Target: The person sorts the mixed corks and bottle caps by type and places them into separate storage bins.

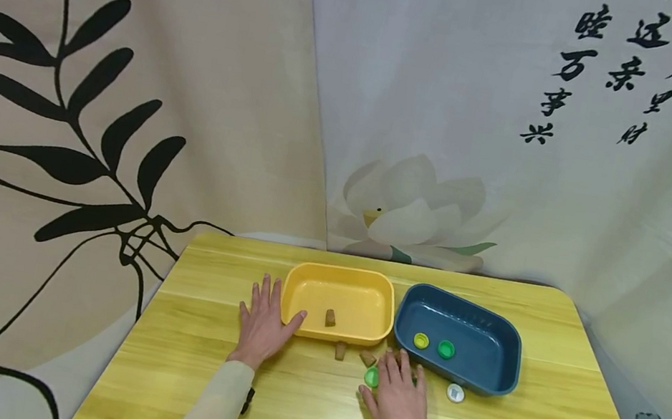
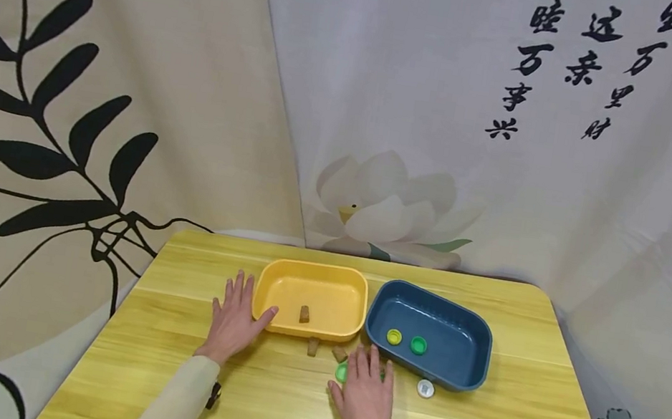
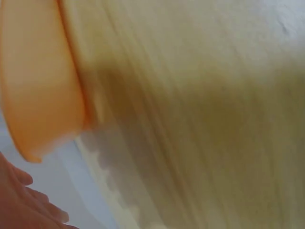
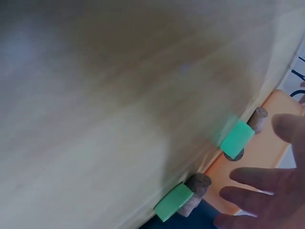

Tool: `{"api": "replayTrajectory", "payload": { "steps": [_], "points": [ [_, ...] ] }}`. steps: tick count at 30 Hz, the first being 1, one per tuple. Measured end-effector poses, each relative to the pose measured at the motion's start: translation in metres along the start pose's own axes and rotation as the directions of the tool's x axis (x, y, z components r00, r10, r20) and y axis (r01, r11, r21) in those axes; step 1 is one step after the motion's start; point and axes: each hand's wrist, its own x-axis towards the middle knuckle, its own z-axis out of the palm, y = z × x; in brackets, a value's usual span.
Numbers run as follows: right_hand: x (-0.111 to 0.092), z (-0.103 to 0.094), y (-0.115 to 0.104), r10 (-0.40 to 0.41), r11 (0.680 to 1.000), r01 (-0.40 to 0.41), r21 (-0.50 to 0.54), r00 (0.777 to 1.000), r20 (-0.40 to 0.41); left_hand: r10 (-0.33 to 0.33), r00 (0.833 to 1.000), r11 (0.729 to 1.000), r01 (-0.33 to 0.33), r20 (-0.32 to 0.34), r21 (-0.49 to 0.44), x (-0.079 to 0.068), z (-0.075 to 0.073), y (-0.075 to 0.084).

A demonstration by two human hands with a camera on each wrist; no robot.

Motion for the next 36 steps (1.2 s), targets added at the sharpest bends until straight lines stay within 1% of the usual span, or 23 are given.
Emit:
{"api": "replayTrajectory", "payload": {
  "steps": [2, 5, 7, 10, 15, 19, 24, 30, 33, 36],
  "points": [
    [0.001, 0.002, 0.000, -0.010, 1.000, 0.010, -0.013, 1.000, -0.006, -0.009, 1.000, 1.000, 0.009, 0.019, 0.008, 0.001, 0.005, -0.001],
    [0.001, 0.004, 0.000, -0.041, 0.999, 0.040, -0.029, 0.998, -0.039, -0.013, 0.999, 1.000, 0.013, 0.038, 0.014, 0.000, 0.010, -0.002],
    [0.001, 0.005, 0.000, -0.059, 0.998, 0.057, -0.036, 0.996, -0.067, -0.010, 0.999, 1.000, 0.009, 0.045, 0.015, -0.001, 0.013, -0.002],
    [-0.001, 0.006, 0.002, -0.073, 0.997, 0.070, -0.036, 0.993, -0.089, -0.003, 0.999, 1.000, 0.003, 0.046, 0.002, -0.002, 0.015, -0.001],
    [-0.009, -0.004, 0.006, -0.063, 0.997, 0.067, 0.039, 0.993, -0.102, 0.019, 0.998, 0.999, -0.017, 0.057, -0.027, -0.002, 0.014, -0.001],
    [-0.017, -0.019, 0.012, -0.032, 0.994, 0.045, 0.102, 0.991, -0.127, 0.032, 0.998, 0.998, -0.029, 0.061, -0.051, 0.001, 0.012, -0.002],
    [-0.027, -0.037, 0.028, -0.004, 0.990, 0.029, 0.135, 0.983, -0.186, 0.026, 0.998, 0.998, -0.022, 0.063, -0.065, 0.005, 0.012, -0.002],
    [-0.035, -0.057, 0.055, 0.033, 0.986, 0.017, 0.168, 0.957, -0.288, 0.026, 0.996, 0.997, -0.019, 0.090, -0.070, 0.007, 0.013, 0.000],
    [-0.036, -0.064, 0.072, 0.069, 0.983, -0.012, 0.183, 0.948, -0.312, 0.030, 0.996, 0.997, -0.024, 0.086, -0.070, 0.009, 0.015, -0.001],
    [-0.034, -0.069, 0.090, 0.121, 0.977, -0.059, 0.203, 0.945, -0.305, 0.032, 0.996, 0.997, -0.025, 0.084, -0.078, 0.009, 0.016, -0.001]
  ]
}}
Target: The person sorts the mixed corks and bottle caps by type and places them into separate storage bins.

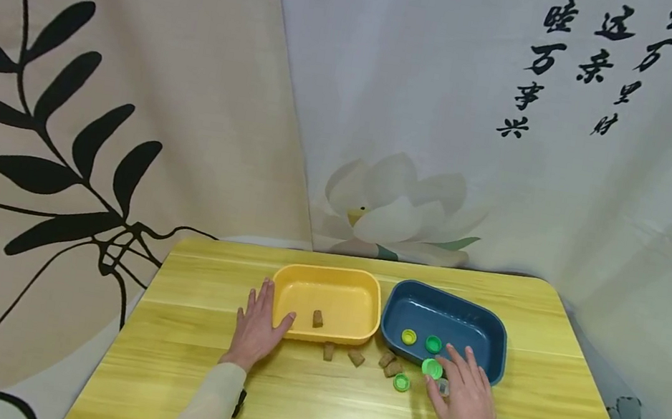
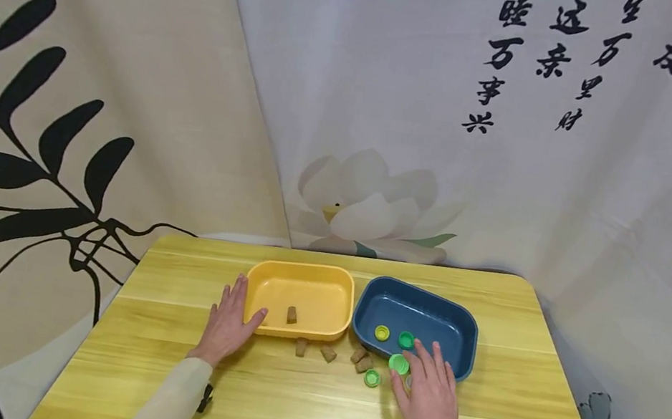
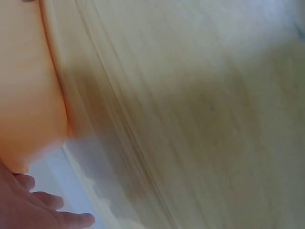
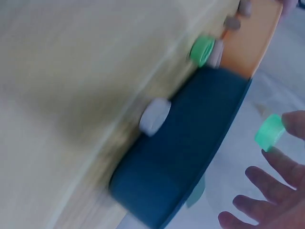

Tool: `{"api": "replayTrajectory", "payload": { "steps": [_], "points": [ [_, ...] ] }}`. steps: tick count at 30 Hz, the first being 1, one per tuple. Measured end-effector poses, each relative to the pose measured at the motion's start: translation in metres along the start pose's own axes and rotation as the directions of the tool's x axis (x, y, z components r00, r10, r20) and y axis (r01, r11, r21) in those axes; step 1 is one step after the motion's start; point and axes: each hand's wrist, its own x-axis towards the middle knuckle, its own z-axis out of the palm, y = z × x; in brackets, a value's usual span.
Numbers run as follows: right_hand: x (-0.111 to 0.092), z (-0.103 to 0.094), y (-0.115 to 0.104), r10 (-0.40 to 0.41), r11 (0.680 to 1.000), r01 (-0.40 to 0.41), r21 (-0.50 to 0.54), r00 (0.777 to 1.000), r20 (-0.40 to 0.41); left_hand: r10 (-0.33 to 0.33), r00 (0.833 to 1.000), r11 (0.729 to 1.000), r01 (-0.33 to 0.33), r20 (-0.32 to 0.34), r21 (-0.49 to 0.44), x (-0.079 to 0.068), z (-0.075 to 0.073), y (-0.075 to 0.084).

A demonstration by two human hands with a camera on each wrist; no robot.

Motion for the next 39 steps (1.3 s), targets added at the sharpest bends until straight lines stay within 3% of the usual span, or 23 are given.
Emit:
{"api": "replayTrajectory", "payload": {
  "steps": [7, 13, 23, 33, 39],
  "points": [
    [0.016, -0.007, 0.027, 0.097, 0.995, -0.097, -0.001, 0.995, 0.021, -0.017, 1.000, 1.000, 0.017, 0.014, -0.019, -0.008, -0.003, -0.004],
    [0.029, -0.007, 0.046, 0.101, 0.995, -0.101, -0.019, 0.995, 0.006, -0.014, 1.000, 0.999, 0.014, 0.005, -0.038, -0.013, -0.003, -0.005],
    [0.049, 0.004, 0.072, 0.120, 0.991, -0.114, -0.064, 0.987, 0.106, -0.003, 1.000, 0.997, 0.005, 0.026, -0.074, -0.012, -0.004, 0.001],
    [0.057, 0.012, 0.080, 0.169, 0.983, -0.145, -0.115, 0.955, 0.244, -0.013, 0.999, 0.995, 0.016, 0.036, -0.093, -0.009, -0.004, 0.000],
    [0.058, 0.011, 0.075, 0.184, 0.980, -0.156, -0.125, 0.948, 0.260, -0.003, 1.000, 0.996, 0.004, 0.013, -0.090, -0.010, -0.003, 0.000]
  ]
}}
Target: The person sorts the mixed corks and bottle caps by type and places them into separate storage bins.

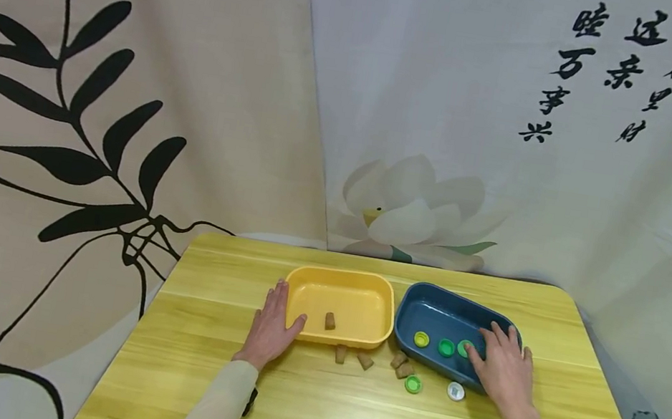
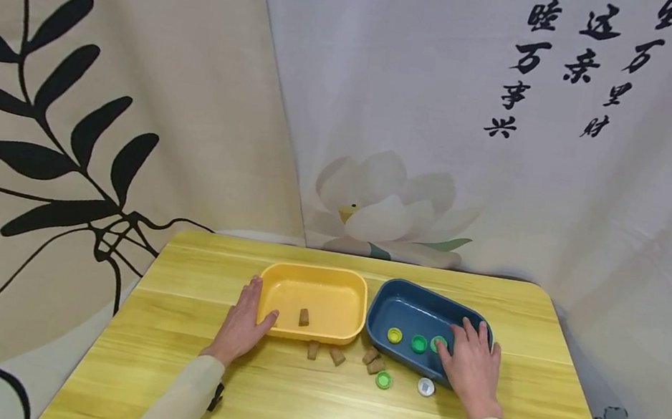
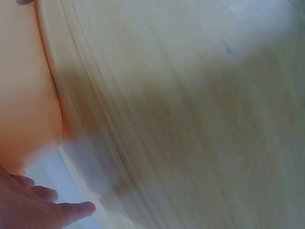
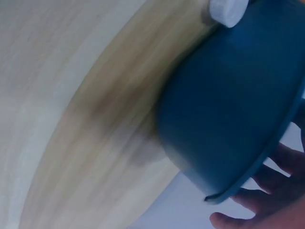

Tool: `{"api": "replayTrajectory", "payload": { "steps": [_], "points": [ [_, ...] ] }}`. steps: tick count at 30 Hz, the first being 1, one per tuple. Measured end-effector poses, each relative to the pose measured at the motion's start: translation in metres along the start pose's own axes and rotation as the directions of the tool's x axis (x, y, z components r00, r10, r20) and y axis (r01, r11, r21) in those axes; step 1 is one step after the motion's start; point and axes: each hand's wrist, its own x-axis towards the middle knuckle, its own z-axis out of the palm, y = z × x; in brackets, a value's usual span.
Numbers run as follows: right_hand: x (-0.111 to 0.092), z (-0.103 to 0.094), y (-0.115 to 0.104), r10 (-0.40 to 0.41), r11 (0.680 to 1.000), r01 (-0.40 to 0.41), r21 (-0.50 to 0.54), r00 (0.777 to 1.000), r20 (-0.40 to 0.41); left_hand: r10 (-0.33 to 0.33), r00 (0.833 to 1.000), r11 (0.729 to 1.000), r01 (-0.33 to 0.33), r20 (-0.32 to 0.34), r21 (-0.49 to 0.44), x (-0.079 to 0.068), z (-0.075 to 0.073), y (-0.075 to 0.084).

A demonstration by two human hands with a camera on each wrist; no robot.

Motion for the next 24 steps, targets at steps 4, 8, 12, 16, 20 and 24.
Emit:
{"api": "replayTrajectory", "payload": {
  "steps": [4, 8, 12, 16, 20, 24],
  "points": [
    [-0.007, -0.002, -0.016, -0.061, 0.998, 0.062, 0.003, 0.993, -0.097, -0.004, 1.000, 1.000, 0.004, -0.008, 0.002, 0.001, 0.001, 0.000],
    [-0.020, 0.002, -0.043, -0.168, 0.984, 0.176, 0.017, 0.962, -0.215, -0.007, 1.000, 1.000, 0.007, -0.013, 0.005, 0.002, 0.003, 0.000],
    [-0.031, 0.011, -0.069, -0.247, 0.961, 0.271, 0.058, 0.932, -0.266, -0.005, 1.000, 1.000, 0.005, -0.010, -0.001, 0.001, 0.003, 0.000],
    [-0.039, 0.022, -0.089, -0.300, 0.936, 0.339, 0.092, 0.908, -0.292, 0.003, 1.000, 1.000, -0.003, -0.012, 0.004, 0.002, 0.004, -0.001],
    [-0.045, 0.033, -0.105, -0.363, 0.906, 0.410, 0.105, 0.881, -0.305, 0.002, 1.000, 1.000, -0.002, -0.011, 0.004, 0.002, 0.003, -0.001],
    [-0.050, 0.044, -0.118, -0.416, 0.886, 0.454, 0.088, 0.866, -0.277, 0.001, 1.000, 1.000, -0.001, -0.003, 0.004, 0.001, 0.003, -0.001]
  ]
}}
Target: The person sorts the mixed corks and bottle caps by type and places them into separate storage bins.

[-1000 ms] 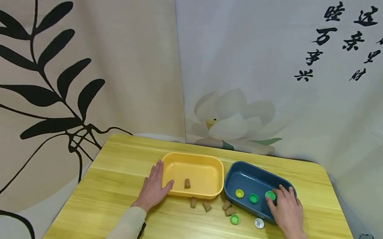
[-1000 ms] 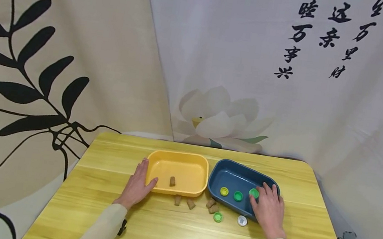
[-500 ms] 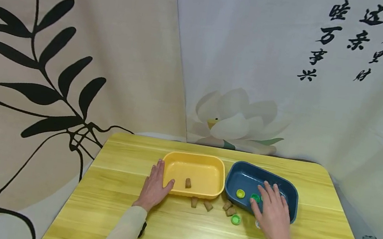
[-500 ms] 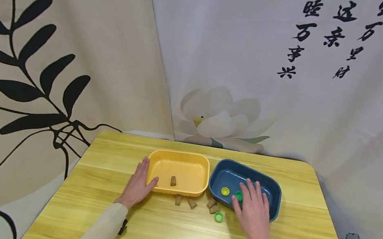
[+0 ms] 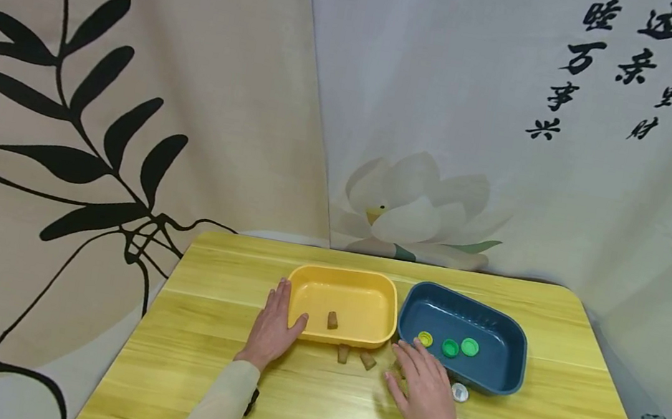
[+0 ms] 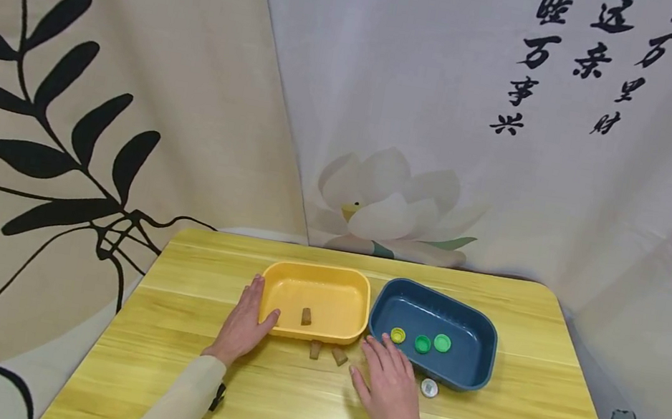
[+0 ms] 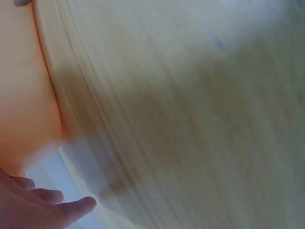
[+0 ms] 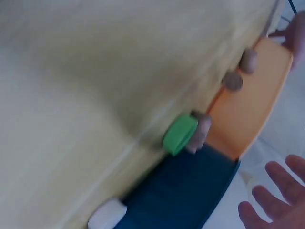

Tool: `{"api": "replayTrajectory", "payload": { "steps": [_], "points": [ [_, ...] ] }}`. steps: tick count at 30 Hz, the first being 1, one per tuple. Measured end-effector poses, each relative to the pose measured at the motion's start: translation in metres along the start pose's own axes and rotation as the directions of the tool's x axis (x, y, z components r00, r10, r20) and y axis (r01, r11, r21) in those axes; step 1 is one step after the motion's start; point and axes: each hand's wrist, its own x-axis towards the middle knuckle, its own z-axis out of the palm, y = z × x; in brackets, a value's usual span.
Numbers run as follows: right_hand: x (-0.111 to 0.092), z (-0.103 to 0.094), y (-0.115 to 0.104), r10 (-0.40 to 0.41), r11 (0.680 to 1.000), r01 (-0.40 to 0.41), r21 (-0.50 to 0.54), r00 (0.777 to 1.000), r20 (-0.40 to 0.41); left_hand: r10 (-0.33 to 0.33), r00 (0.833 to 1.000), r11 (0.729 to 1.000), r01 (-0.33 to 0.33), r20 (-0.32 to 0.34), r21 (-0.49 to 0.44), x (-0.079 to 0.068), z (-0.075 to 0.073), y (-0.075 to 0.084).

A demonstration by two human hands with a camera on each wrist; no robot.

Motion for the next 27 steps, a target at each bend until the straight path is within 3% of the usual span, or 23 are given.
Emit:
{"api": "replayTrajectory", "payload": {
  "steps": [5, 12, 22, 27],
  "points": [
    [0.000, 0.013, -0.012, 0.005, 1.000, -0.005, -0.002, 0.993, 0.116, -0.003, 1.000, 1.000, 0.003, 0.015, 0.005, 0.000, -0.002, 0.001],
    [0.006, 0.030, -0.020, 0.037, 0.998, -0.047, 0.030, 0.965, 0.260, 0.021, 1.000, 1.000, -0.021, -0.007, -0.003, 0.000, -0.002, 0.000],
    [0.014, 0.045, -0.026, 0.064, 0.998, -0.052, -0.044, 0.933, 0.353, 0.026, 1.000, 1.000, -0.026, -0.008, -0.011, -0.001, -0.001, -0.002],
    [0.016, 0.051, -0.025, 0.041, 0.997, -0.016, -0.078, 0.942, 0.333, 0.020, 1.000, 1.000, -0.020, -0.005, -0.011, -0.002, -0.002, 0.000]
  ]
}}
